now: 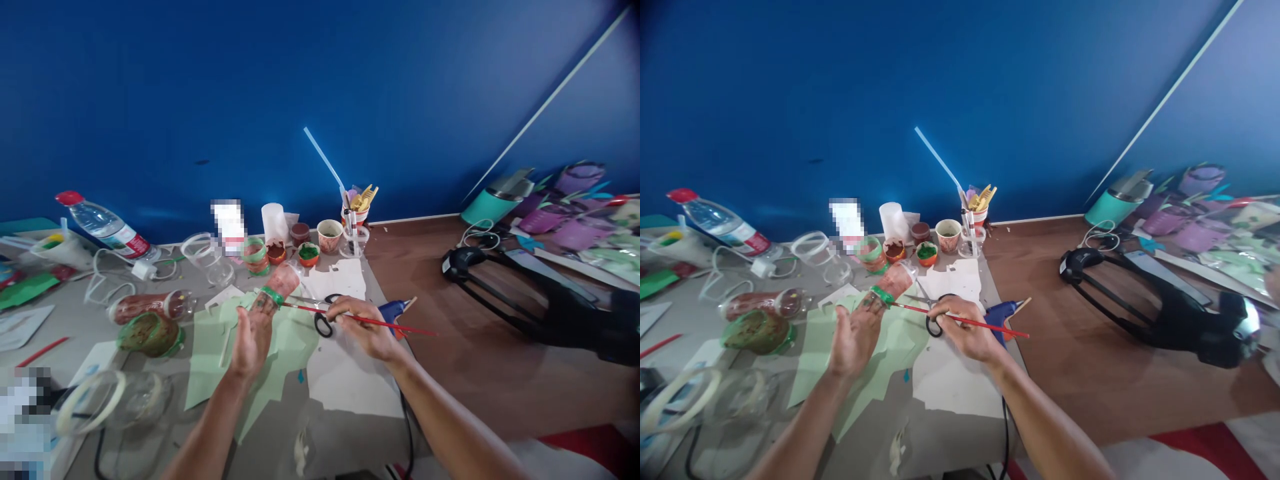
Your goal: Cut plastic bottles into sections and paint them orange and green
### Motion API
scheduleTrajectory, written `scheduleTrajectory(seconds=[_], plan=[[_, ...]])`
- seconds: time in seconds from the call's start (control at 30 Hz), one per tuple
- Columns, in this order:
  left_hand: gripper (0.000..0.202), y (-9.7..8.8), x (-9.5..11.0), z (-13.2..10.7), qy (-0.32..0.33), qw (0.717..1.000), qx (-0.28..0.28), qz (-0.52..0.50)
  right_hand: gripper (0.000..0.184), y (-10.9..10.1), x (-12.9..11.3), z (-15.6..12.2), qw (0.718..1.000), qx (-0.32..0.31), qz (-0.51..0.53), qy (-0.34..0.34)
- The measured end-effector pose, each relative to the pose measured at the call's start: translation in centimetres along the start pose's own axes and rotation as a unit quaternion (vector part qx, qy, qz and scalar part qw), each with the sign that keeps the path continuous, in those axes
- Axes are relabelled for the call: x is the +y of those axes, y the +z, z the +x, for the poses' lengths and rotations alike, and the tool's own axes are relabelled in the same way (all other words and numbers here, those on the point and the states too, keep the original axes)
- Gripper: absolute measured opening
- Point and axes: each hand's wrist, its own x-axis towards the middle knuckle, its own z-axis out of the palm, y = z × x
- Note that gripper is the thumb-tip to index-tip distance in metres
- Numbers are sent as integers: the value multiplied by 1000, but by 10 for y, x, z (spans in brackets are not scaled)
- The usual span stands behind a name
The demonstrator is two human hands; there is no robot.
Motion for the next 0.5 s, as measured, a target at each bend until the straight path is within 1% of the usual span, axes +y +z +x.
scheduleTrajectory(seconds=[0.1,0.17,0.23,0.3,0.37,0.43,0.5], plan=[[68,0,1,0,18,1000,-20,12,21,-3,6,-1,999,16,36,19],[69,1,2,-1,18,999,-40,25,20,-4,12,-2,994,50,89,26],[70,2,3,-1,17,998,-57,35,21,-3,18,-2,981,103,162,23],[69,4,3,-2,25,997,-62,41,24,-2,23,0,961,160,225,19],[68,4,2,-2,35,997,-61,41,26,-1,26,1,946,196,254,30],[67,3,1,-3,39,997,-61,40,25,-1,27,2,944,205,254,47],[66,2,0,-3,44,997,-57,39,25,-1,26,2,950,191,240,55]])
